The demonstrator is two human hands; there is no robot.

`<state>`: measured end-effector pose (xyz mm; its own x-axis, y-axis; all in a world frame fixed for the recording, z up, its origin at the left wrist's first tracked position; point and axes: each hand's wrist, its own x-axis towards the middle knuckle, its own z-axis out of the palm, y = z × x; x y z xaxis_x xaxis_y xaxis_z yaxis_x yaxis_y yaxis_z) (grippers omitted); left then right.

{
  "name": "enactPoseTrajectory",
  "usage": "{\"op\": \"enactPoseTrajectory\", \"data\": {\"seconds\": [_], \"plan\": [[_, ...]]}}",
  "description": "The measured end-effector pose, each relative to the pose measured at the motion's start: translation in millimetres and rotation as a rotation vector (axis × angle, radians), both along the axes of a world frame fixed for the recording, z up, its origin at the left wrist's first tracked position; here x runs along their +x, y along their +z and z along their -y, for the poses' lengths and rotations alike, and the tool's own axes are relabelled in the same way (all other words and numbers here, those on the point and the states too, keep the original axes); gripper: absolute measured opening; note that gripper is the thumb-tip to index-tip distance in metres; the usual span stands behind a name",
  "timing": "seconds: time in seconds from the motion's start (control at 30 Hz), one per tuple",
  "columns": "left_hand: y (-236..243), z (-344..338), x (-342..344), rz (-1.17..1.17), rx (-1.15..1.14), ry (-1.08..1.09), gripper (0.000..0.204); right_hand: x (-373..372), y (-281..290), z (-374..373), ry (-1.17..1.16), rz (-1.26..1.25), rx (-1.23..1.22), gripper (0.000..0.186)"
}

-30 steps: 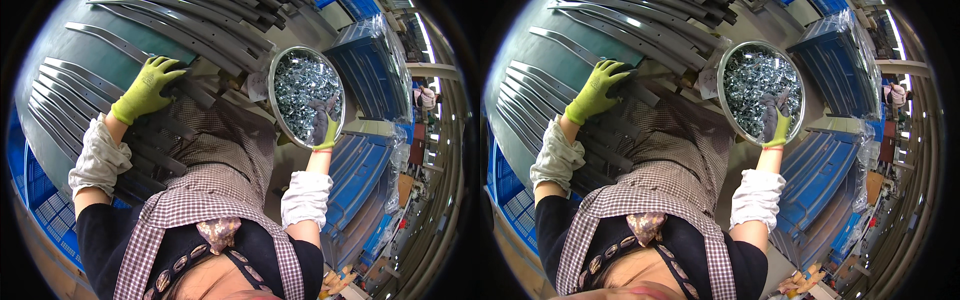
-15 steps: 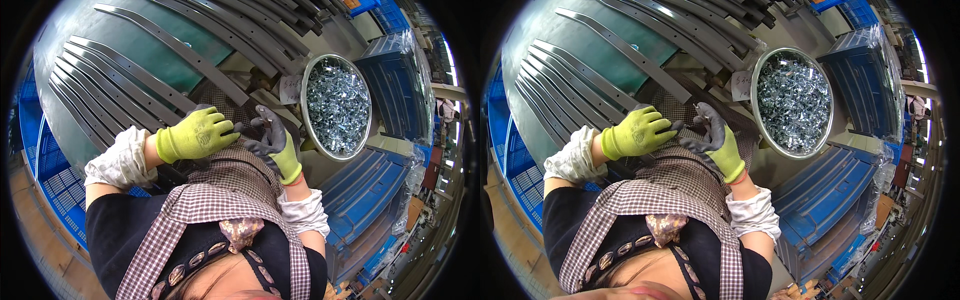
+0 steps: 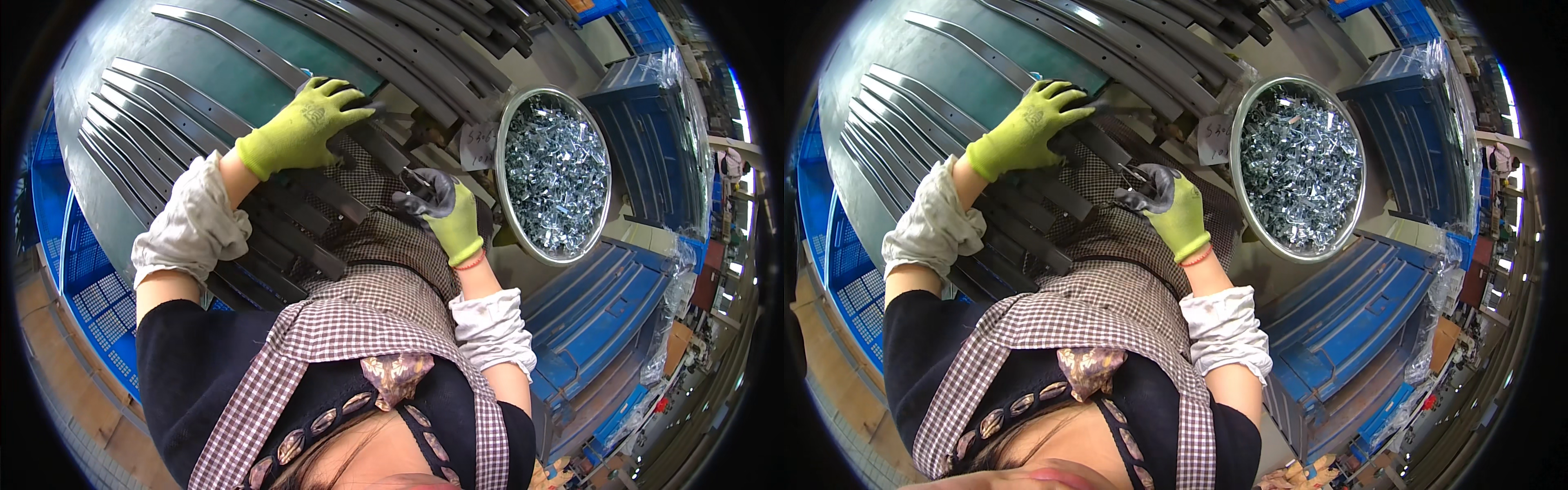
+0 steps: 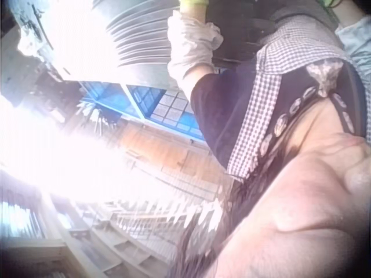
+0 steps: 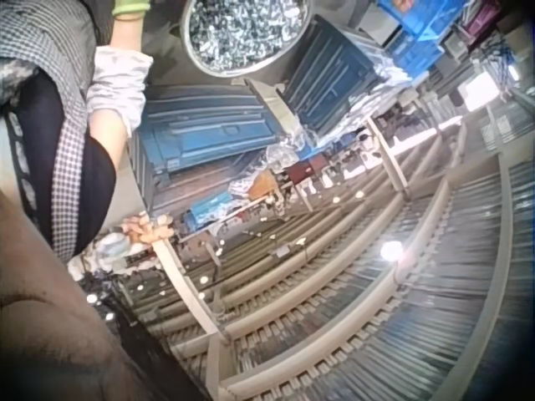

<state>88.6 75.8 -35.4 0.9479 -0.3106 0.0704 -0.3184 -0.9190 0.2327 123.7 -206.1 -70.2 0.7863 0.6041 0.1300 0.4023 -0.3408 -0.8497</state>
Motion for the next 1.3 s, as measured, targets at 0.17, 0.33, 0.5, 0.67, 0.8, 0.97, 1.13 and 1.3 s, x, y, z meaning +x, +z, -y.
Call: {"op": "enactPoseTrajectory", "data": {"seconds": [0.17,0.33,0.5,0.67,0.8,0.97,1.13,1.3], "plan": [[-9.7,-2.6,9.9,-0.051,-0.109,-0.088,0.058,27.5,1.7,-9.5,0.182,-0.114,-0.086,0.044],[-12.5,-1.9,15.7,-0.015,-0.131,-0.091,0.055,71.9,-62.4,-5.5,0.344,-0.440,0.193,0.038],[-13.9,-4.1,16.8,-0.012,-0.147,-0.059,0.054,66.3,-61.7,-15.8,0.274,-0.099,-0.021,0.042],[-12.7,-3.0,16.5,0.024,-0.157,-0.049,0.053,35.9,-24.1,2.1,0.042,0.027,-0.200,0.038],[-13.6,-2.9,14.6,0.044,-0.135,-0.037,0.053,15.6,-3.9,30.2,0.020,0.041,-0.280,0.020],[-12.7,-4.1,15.6,0.017,-0.167,-0.054,0.052,3.1,-0.6,23.1,0.056,0.143,-0.241,0.019],[-13.2,-3.4,14.8,0.019,-0.160,-0.054,0.051,4.5,-0.6,14.9,0.062,0.224,-0.255,0.015],[-10.4,-2.3,15.4,-0.013,-0.148,-0.027,0.052,1.9,-5.4,9.6,0.006,0.316,-0.326,0.008]]}}
